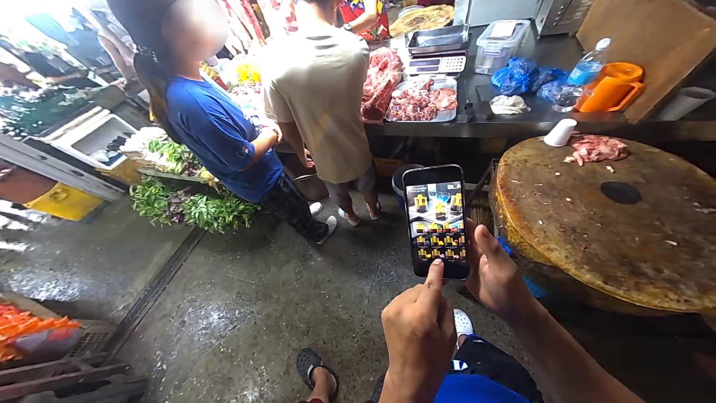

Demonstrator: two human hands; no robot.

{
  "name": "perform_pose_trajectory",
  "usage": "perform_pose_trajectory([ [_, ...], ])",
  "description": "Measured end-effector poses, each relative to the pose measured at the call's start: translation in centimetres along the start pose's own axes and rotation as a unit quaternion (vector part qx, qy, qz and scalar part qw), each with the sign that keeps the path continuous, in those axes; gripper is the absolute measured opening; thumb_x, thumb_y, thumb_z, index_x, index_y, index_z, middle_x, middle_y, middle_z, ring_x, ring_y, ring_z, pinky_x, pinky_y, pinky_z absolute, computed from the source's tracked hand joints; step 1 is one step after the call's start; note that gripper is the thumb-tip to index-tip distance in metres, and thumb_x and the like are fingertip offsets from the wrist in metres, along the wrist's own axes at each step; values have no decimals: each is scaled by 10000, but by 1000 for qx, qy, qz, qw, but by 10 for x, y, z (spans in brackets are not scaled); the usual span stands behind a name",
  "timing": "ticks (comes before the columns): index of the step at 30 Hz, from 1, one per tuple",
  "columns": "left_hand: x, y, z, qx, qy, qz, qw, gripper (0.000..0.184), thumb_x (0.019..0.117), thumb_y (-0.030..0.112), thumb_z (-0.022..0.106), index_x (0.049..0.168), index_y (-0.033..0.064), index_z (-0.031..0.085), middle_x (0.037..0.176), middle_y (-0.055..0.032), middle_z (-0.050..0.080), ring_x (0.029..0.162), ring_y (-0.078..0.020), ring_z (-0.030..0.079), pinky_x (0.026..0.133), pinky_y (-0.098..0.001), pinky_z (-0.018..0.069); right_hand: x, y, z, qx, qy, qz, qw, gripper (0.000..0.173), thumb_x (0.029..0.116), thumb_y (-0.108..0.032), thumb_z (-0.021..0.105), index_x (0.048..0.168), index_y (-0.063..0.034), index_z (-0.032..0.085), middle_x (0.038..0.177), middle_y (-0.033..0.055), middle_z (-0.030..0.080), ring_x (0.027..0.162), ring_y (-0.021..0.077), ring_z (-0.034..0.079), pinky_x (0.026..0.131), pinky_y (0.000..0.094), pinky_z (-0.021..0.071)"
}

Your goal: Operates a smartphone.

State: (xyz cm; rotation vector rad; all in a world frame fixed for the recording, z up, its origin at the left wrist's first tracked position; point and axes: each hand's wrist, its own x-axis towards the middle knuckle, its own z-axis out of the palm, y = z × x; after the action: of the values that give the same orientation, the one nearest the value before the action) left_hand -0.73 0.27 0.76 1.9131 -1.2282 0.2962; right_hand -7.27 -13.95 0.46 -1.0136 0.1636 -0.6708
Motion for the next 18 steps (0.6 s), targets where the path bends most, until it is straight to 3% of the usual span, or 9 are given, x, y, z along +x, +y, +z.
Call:
perform_pose_trajectory([
  [4,-1,2,2,-5,2,-2,1000,401,834,49,599,1204,27,753,672,-5,696,501,-88,582,474,-262,498,0,1,0,-1,6,6,1000,716,1037,-592,448,1480,-33,382,1301,81,651,1193,185,654,1015,370,562],
  [18,-4,-1,2,-56,-6,-12,998,398,852,57,578,1213,10,740,667,8,682,495,-63,552,476,-258,490,-3,1,-2,-6,9,-3,1000,724,1032,-605,450,1479,-38,390,1304,76,654,1191,181,656,1012,367,565],
])
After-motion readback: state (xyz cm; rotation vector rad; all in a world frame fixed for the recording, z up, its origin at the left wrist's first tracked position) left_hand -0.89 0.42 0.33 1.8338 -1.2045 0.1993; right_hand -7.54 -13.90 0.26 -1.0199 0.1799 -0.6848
